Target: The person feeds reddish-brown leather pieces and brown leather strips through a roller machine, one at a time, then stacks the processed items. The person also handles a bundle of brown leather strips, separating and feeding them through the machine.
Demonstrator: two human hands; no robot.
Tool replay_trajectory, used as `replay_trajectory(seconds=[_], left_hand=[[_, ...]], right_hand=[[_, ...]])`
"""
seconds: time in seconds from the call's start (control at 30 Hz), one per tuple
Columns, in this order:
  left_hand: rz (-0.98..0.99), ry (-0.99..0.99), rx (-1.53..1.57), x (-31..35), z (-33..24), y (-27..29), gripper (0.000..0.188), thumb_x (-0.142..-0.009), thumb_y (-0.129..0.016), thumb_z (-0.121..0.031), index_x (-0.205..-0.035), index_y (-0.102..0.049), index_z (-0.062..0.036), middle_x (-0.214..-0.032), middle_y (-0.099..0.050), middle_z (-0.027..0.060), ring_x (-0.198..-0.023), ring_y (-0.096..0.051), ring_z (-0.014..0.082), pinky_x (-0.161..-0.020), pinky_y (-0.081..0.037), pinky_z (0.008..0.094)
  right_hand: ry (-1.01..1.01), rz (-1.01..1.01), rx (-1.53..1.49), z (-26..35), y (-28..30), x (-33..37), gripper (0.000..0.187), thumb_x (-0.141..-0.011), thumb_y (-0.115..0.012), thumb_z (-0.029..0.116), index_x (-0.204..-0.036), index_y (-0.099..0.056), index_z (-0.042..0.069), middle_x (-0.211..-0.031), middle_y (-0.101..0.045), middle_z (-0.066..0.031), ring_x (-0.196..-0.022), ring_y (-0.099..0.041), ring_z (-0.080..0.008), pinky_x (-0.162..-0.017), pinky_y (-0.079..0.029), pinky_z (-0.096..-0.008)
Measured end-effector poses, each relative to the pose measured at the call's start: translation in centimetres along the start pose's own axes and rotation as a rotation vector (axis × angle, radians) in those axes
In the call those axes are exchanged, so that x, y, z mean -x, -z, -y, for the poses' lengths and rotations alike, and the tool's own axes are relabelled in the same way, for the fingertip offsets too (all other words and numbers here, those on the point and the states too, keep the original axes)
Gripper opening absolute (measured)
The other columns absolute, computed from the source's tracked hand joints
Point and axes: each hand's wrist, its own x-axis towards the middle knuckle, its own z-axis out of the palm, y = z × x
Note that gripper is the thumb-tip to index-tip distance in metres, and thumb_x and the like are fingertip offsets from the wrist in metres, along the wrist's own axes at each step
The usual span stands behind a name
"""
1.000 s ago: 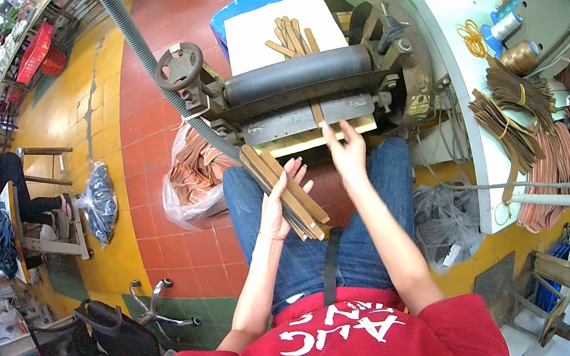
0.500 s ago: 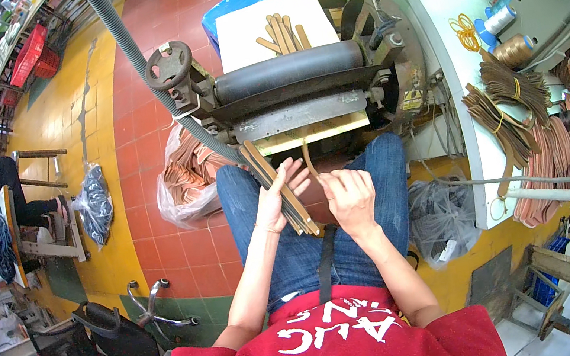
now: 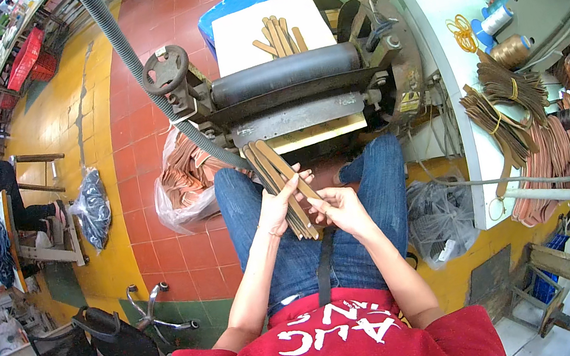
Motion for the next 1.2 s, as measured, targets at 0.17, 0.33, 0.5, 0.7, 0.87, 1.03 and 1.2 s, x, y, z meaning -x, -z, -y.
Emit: replay_trajectory(seconds=[0.17,0.33,0.5,0.7,0.87,1.03,1.2], left_hand=[[-0.02,-0.032,0.039,-0.4,0.3,0.9,0.042,-0.095,-0.052,-0.018,-0.13,-0.044,0.0042,-0.12,-0.057,0.0191,-0.106,-0.06,0.0262,-0.085,-0.053,0.034],[0.023,0.076,0.072,0.3,0.0,1.7,0.038,-0.094,-0.054,-0.024,-0.126,-0.05,-0.0034,-0.081,-0.056,0.0016,-0.067,-0.053,0.0089,-0.056,-0.044,0.0218],[0.389,0.316,0.397,2.3,-0.6,1.3,0.014,-0.094,-0.054,-0.017,-0.086,-0.045,-0.0095,-0.066,-0.038,-0.0039,-0.049,-0.035,0.0037,-0.045,-0.031,0.0194],[0.533,0.565,0.293,5.8,2.2,-0.3,0.017,-0.092,-0.058,-0.022,-0.098,-0.05,-0.0072,-0.065,-0.04,-0.0035,-0.055,-0.043,0.0086,-0.051,-0.039,0.0239],[0.301,0.399,0.046,7.2,3.5,-0.7,0.043,-0.097,-0.042,-0.039,-0.113,-0.054,-0.0003,-0.096,-0.063,0.0125,-0.091,-0.063,0.0223,-0.079,-0.054,0.0343],[0.435,0.306,0.088,6.0,1.4,-0.6,0.045,-0.1,-0.034,-0.037,-0.112,-0.051,0.0027,-0.089,-0.062,0.0135,-0.081,-0.064,0.0191,-0.067,-0.055,0.0288],[0.175,0.021,-0.081,3.8,-0.5,-1.1,0.033,-0.099,-0.043,-0.025,-0.114,-0.051,0.0034,-0.081,-0.062,0.0099,-0.068,-0.063,0.0165,-0.062,-0.054,0.0278]], right_hand=[[0.029,-0.148,-0.147,-1.0,1.5,-2.7,0.019,-0.091,-0.059,0.016,-0.102,-0.063,0.002,-0.08,-0.065,-0.0022,-0.06,-0.055,-0.0046,-0.054,-0.044,-0.0179],[0.093,-0.18,-0.387,0.9,2.3,-9.0,0.031,-0.091,-0.061,0.028,-0.104,-0.063,0.0,-0.084,-0.064,-0.0035,-0.073,-0.06,-0.0103,-0.068,-0.049,-0.0253],[-0.053,-0.345,0.266,0.1,0.4,-6.7,0.088,-0.084,-0.066,0.042,-0.144,-0.019,-0.002,-0.126,-0.051,-0.0196,-0.104,-0.055,-0.0204,-0.083,-0.045,-0.0299],[0.091,0.167,-0.451,0.9,-1.2,-0.6,0.074,-0.087,-0.065,0.016,-0.144,-0.019,0.015,-0.102,-0.06,-0.0124,-0.075,-0.064,-0.0172,-0.062,-0.054,-0.0298],[0.14,-0.02,-0.057,3.6,-1.5,-0.7,0.051,-0.083,-0.067,0.009,-0.127,-0.04,0.009,-0.075,-0.056,-0.005,-0.06,-0.062,-0.0139,-0.055,-0.052,-0.0271],[0.291,0.026,0.154,3.6,-1.0,-2.4,0.066,-0.085,-0.067,0.026,-0.138,-0.031,0.008,-0.106,-0.057,-0.0173,-0.092,-0.062,-0.0209,-0.076,-0.051,-0.0327],[0.325,-0.364,0.359,4.8,-1.8,-1.2,0.062,-0.089,-0.06,0.023,-0.14,-0.03,0.005,-0.129,-0.047,-0.0159,-0.116,-0.047,-0.0252,-0.096,-0.04,-0.0369]])
